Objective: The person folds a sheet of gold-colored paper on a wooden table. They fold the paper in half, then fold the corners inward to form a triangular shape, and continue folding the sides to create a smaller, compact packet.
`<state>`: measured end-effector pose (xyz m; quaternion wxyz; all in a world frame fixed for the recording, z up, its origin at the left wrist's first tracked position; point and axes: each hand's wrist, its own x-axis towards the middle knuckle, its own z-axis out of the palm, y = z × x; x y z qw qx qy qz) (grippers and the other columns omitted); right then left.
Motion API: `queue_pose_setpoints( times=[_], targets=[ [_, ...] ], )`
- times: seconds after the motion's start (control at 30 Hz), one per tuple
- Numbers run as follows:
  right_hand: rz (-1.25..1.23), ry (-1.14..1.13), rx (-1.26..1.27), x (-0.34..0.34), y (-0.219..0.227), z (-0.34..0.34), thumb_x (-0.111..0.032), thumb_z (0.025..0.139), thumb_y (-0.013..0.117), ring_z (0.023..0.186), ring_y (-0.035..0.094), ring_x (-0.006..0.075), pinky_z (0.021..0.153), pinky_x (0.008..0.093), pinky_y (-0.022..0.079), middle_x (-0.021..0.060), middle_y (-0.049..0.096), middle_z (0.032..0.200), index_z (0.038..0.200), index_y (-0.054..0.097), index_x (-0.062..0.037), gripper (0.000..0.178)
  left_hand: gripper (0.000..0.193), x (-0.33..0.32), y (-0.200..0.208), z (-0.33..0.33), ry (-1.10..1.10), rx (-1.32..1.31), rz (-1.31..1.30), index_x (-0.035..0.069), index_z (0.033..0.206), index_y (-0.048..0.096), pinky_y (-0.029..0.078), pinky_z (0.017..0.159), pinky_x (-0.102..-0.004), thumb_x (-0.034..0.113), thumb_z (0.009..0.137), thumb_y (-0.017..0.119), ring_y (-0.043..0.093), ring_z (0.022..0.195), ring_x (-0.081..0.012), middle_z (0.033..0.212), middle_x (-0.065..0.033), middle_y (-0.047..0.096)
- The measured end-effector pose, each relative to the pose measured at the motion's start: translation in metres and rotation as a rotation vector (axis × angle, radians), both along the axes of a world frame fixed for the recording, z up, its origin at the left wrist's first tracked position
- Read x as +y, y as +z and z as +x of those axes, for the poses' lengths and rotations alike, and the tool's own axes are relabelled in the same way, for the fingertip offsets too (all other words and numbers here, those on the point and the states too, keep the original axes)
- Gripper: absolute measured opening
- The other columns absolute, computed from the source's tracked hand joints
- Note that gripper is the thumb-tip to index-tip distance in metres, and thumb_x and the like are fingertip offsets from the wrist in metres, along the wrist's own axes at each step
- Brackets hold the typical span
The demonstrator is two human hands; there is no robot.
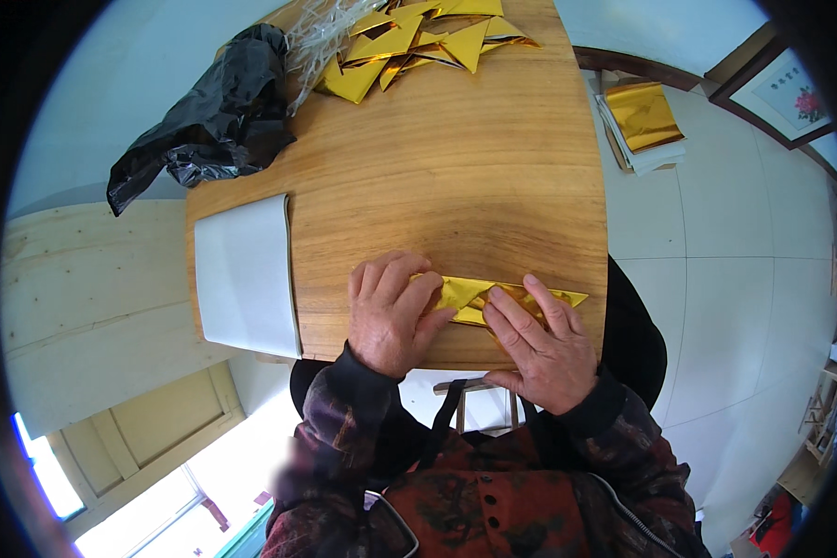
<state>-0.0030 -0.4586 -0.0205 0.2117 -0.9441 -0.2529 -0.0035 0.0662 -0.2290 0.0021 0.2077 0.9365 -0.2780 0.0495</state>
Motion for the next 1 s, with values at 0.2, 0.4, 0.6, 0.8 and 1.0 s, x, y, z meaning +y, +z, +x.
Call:
queue_pose_setpoints(
  times=[0.2,0.4,0.6,0.8,1.0],
  targets=[
    [0.017,-0.009,0.008,0.0,-0.001,0.0,-0.05,0.069,0.077,0.143,0.033,0.0298,0.11,0.043,0.033,-0.0007,0.043,0.15,0.137,0.055,-0.0137,0.08,0.05,0.005,-0.009,-0.018,0.003,-0.058,0.099,0.011,0.115,0.066,0.037,0.097,-0.045,0.032,0.071,0.08,0.054,0.115,-0.0273,0.122,-0.0056,0.06],
    [0.024,-0.005,0.003,0.0,-0.002,0.0,-0.049,0.07,0.077,0.143,0.032,0.0293,0.11,0.0437,0.033,-0.0009,0.043,0.151,0.138,0.054,-0.0136,0.08,0.051,0.006,-0.005,-0.014,-0.06,-0.086,0.15,0.01,0.117,0.066,0.04,0.099,-0.0444,0.025,0.071,0.081,0.061,0.112,-0.027,0.121,-0.0074,0.064],
    [0.001,-0.002,0.014,-0.001,-0.002,-0.001,-0.05,0.072,0.076,0.144,0.031,0.0298,0.111,0.0438,0.031,-0.0014,0.042,0.152,0.139,0.053,-0.0142,0.079,0.037,-0.01,0.002,-0.022,-0.029,-0.085,0.345,0.003,0.116,0.064,0.039,0.103,-0.0462,0.014,0.08,0.068,0.062,0.114,-0.028,0.122,-0.0133,0.065],
    [0.03,-0.018,-0.003,0.0,-0.003,-0.001,-0.047,0.069,0.08,0.143,0.031,0.0303,0.109,0.0456,0.033,-0.0027,0.043,0.152,0.139,0.054,-0.0147,0.081,0.036,-0.026,0.002,-0.031,-0.005,-0.144,0.567,-0.004,0.115,0.063,0.036,0.108,-0.0481,0.017,0.086,0.06,0.063,0.114,-0.0281,0.123,-0.0188,0.064],
    [-0.028,0.005,-0.003,-0.002,-0.004,-0.002,-0.054,0.079,0.07,0.146,0.027,0.0304,0.114,0.0436,0.028,-0.0007,0.039,0.153,0.143,0.049,-0.0146,0.079,0.034,-0.024,0.001,-0.032,-0.015,-0.13,0.59,-0.004,0.118,0.062,0.035,0.11,-0.0477,0.014,0.09,0.054,0.061,0.118,-0.0293,0.127,-0.0207,0.062]
  ],
)
